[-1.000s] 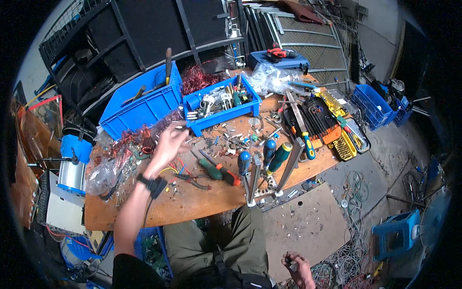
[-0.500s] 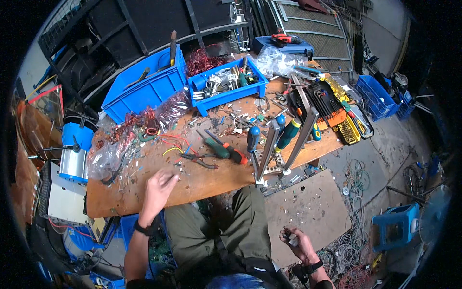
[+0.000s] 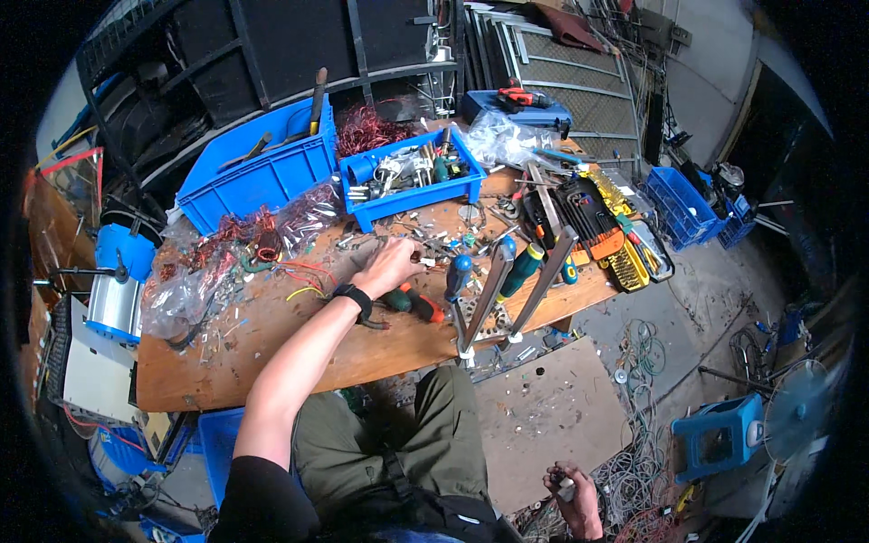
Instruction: The person sits at a cluttered workbench and assembles small white electrical components, likely socket outlets, by hand. They handle the components, align parts, and use pliers to manipulate wires and small parts. The person also picks up and sets down various tools and components from the table.
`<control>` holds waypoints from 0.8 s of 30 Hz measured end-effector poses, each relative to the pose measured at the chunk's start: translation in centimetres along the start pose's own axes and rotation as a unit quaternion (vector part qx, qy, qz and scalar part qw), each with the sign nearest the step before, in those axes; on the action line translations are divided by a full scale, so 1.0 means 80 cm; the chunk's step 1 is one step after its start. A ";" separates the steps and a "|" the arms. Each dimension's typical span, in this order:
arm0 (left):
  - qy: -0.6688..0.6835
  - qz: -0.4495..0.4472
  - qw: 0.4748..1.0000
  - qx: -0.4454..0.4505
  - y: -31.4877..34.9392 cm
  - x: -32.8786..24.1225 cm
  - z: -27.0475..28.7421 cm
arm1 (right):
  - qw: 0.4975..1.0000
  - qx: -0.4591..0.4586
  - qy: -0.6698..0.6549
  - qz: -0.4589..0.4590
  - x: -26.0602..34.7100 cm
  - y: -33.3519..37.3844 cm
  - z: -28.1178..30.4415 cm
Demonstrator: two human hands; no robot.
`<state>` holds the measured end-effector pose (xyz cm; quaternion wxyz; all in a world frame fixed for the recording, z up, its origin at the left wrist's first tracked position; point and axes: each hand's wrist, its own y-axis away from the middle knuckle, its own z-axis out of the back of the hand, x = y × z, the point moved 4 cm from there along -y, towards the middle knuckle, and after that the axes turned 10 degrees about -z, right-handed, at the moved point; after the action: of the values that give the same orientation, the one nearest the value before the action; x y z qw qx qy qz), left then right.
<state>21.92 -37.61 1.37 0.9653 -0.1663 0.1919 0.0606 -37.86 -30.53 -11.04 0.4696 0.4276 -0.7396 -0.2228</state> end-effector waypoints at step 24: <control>0.335 0.135 0.918 -0.161 0.085 0.003 0.109 | 0.998 0.016 0.047 -0.039 0.001 -0.036 -0.047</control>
<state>23.92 -28.26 6.85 0.7870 -0.3030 0.5127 0.1610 -33.34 -31.89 -11.37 0.4877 0.4733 -0.7033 -0.2084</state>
